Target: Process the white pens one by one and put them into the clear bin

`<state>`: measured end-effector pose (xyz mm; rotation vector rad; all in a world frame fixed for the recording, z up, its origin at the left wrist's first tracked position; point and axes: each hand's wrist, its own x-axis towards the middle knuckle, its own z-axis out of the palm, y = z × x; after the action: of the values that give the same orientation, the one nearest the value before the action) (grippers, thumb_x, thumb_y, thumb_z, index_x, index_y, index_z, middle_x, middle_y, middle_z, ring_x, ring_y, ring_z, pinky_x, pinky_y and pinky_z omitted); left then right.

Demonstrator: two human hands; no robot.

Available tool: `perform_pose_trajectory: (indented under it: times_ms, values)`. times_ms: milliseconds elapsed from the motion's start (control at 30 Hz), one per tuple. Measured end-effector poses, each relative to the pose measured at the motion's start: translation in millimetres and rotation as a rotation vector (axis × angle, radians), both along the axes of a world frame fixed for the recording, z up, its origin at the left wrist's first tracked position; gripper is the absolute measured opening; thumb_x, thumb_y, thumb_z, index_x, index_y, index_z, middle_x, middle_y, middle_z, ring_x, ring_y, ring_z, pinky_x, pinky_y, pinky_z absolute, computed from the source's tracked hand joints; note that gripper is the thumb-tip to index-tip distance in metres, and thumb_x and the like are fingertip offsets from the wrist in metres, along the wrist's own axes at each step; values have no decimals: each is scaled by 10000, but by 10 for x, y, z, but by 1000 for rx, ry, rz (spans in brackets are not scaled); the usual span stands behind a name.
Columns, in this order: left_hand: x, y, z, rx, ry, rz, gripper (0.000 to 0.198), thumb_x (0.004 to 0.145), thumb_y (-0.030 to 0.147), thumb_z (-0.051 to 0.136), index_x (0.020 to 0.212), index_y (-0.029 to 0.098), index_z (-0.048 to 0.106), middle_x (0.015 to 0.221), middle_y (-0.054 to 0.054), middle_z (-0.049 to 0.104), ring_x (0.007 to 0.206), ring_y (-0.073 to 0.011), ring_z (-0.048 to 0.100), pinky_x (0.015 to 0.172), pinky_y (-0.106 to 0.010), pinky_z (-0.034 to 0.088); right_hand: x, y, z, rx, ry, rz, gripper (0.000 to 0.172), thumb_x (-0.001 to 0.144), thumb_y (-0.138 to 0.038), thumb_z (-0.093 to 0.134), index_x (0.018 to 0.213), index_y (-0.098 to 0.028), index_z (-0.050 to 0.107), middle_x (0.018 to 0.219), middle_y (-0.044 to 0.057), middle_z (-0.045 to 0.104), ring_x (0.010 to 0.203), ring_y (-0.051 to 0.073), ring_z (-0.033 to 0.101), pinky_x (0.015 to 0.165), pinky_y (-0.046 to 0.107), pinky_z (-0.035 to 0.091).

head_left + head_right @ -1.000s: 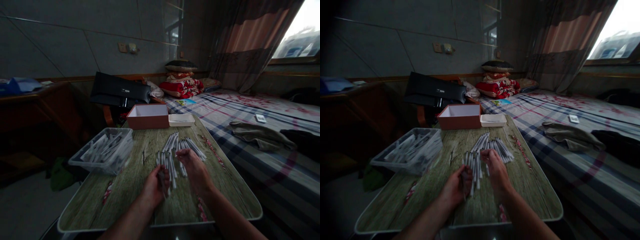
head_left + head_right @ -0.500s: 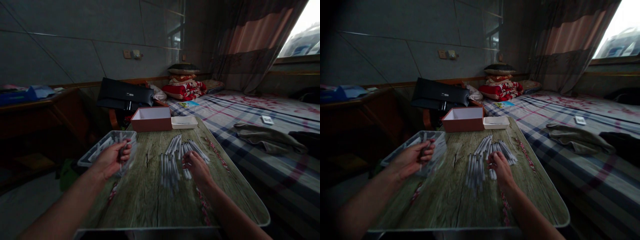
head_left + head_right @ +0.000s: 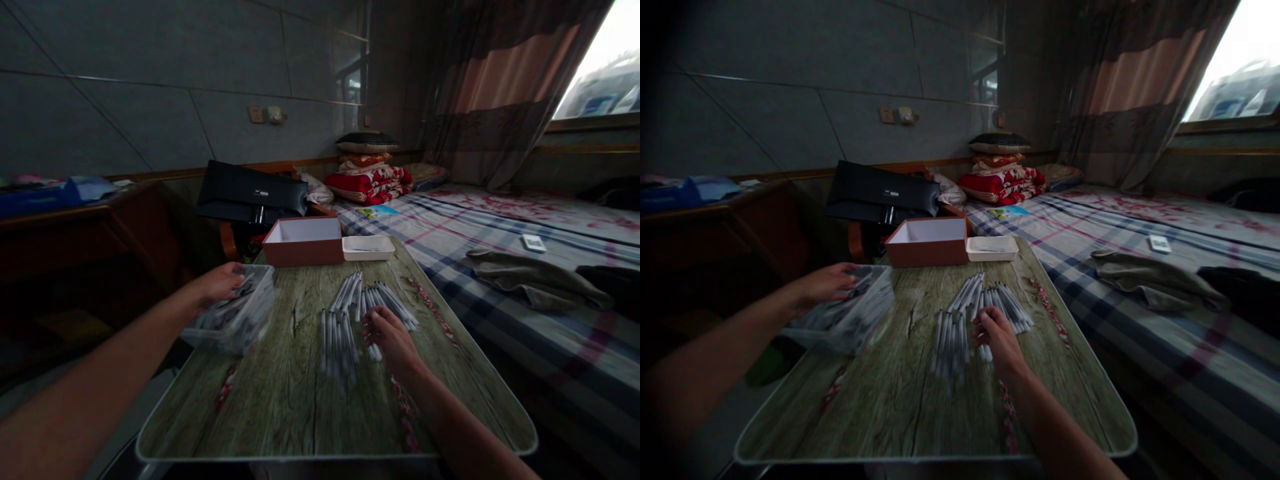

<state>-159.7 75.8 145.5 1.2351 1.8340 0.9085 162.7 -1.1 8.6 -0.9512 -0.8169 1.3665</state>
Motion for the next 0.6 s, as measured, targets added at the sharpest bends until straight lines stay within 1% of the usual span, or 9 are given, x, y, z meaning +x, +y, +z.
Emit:
perform_pose_trajectory:
  times_ms: [67,133,200,300,367,467,533,600]
  values:
    - [-37,-21,-14,4,-16,-30,250,616,101,663,849,174,611,755,-30,638,713,-186,602,607,-260,459,5,5,-8,1,2,2,294,700,-440,703,747,-184,564,742,6,589,572,120,544,454,220,419]
    - [-110,-54,-17,56,6,-58,242,611,116,674,843,174,635,775,-38,653,726,-188,597,604,-251,445,7,10,-21,4,4,15,292,702,-438,702,750,-186,562,742,5,588,565,120,541,448,223,420]
    - [-225,-87,-9,108,91,-92,217,603,127,692,812,170,656,745,-30,652,713,-189,578,602,-245,423,9,11,-30,9,-6,21,276,718,-428,692,754,-187,564,762,8,591,568,120,542,451,225,424]
    - [-457,-132,2,111,273,-198,122,575,113,725,670,164,667,649,-4,638,692,-183,548,634,-230,383,7,7,-29,10,-24,17,252,729,-408,687,749,-187,568,770,12,593,578,121,547,462,225,431]
    - [-617,-158,-5,38,346,-257,96,579,104,730,592,158,652,584,17,621,664,-165,520,637,-216,343,5,6,-25,9,-23,20,250,719,-399,695,747,-188,566,758,10,591,575,122,547,461,225,431]
    - [-794,-192,-33,-128,348,-269,136,589,85,725,529,152,623,490,45,567,600,-140,453,595,-204,264,1,9,-29,2,-18,30,255,690,-384,711,745,-188,557,750,3,585,564,119,542,449,223,429]
    - [-846,-205,-48,-204,333,-285,168,580,47,715,497,148,608,468,48,553,585,-134,429,585,-202,232,0,14,-40,1,-19,39,250,677,-367,712,740,-187,551,754,-2,581,559,116,541,441,220,425]
    - [-847,-210,-54,-236,336,-334,190,573,-1,692,483,143,606,468,45,559,590,-133,427,586,-201,224,1,17,-49,2,-23,42,233,681,-351,704,743,-187,551,758,-6,578,560,115,544,440,219,424]
